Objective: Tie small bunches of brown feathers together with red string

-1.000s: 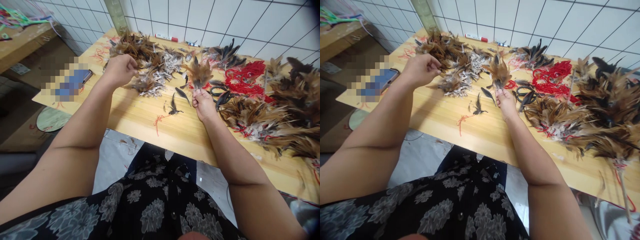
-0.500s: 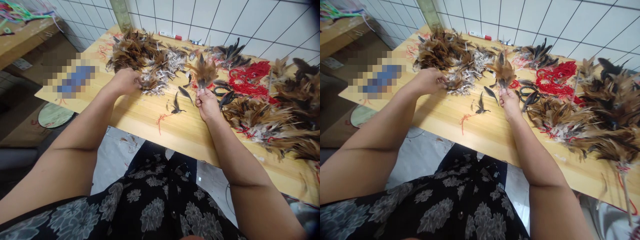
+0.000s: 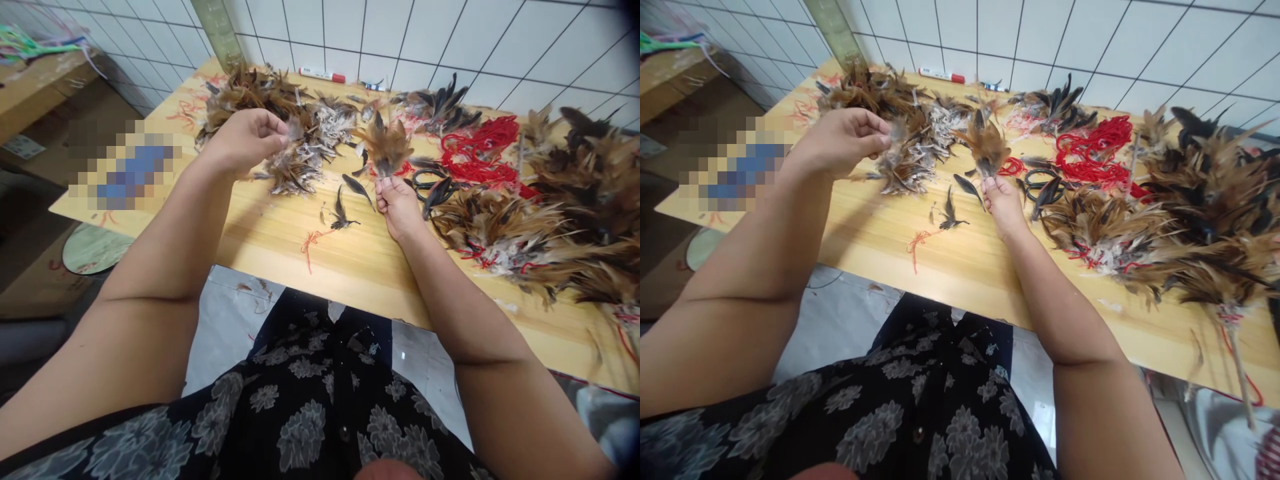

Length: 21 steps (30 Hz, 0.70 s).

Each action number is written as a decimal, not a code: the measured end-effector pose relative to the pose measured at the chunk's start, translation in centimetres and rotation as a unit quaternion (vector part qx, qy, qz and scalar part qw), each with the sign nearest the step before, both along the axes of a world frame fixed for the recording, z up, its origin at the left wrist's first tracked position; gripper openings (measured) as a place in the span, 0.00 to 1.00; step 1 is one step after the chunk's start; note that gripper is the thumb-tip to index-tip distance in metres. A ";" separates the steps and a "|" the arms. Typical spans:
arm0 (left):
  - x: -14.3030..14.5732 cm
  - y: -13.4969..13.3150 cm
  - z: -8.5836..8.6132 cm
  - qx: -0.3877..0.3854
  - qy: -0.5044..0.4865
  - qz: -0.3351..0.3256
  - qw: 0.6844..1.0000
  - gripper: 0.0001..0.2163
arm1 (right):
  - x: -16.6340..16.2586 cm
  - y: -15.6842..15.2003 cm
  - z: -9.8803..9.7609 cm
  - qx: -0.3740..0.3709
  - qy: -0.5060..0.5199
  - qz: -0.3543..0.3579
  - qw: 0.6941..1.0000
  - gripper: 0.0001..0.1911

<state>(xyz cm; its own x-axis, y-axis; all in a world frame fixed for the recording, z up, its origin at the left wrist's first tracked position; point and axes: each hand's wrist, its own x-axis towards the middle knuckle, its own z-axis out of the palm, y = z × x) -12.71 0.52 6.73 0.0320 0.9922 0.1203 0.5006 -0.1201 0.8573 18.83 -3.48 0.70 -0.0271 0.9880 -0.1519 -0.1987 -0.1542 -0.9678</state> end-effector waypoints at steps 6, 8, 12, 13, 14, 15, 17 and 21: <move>3.4 3.4 -2.6 -0.013 -0.165 -0.100 0.981 0.31 | 0.0 -0.1 -0.1 0.005 0.011 0.005 1.000 0.23; 5.1 3.3 -2.9 -0.036 -0.179 -0.143 0.973 0.25 | -0.1 -0.3 0.4 -0.018 0.019 -0.006 1.000 0.22; 8.2 2.2 -3.5 -0.023 -0.185 -0.158 0.970 0.15 | -0.4 -0.5 1.5 -0.072 0.061 -0.047 0.994 0.21; 8.7 2.0 -3.8 -0.010 -0.183 -0.156 0.971 0.14 | -0.5 -0.5 1.6 -0.074 0.067 -0.050 0.994 0.20; 9.2 1.8 -4.1 -0.001 -0.185 -0.154 0.971 0.14 | -0.5 -0.5 1.6 -0.071 0.068 -0.050 0.994 0.20; 9.5 1.7 -4.5 0.002 -0.188 -0.153 0.970 0.15 | -0.5 -0.4 1.4 -0.063 0.065 -0.046 0.995 0.20; 9.9 1.7 -5.0 -0.005 -0.193 -0.152 0.969 0.19 | -0.5 -0.3 0.9 -0.040 0.058 -0.037 0.997 0.21; 8.8 2.3 -5.4 0.022 -0.167 -0.117 0.979 0.32 | -0.2 0.2 -0.2 -0.011 0.054 -0.029 0.998 0.22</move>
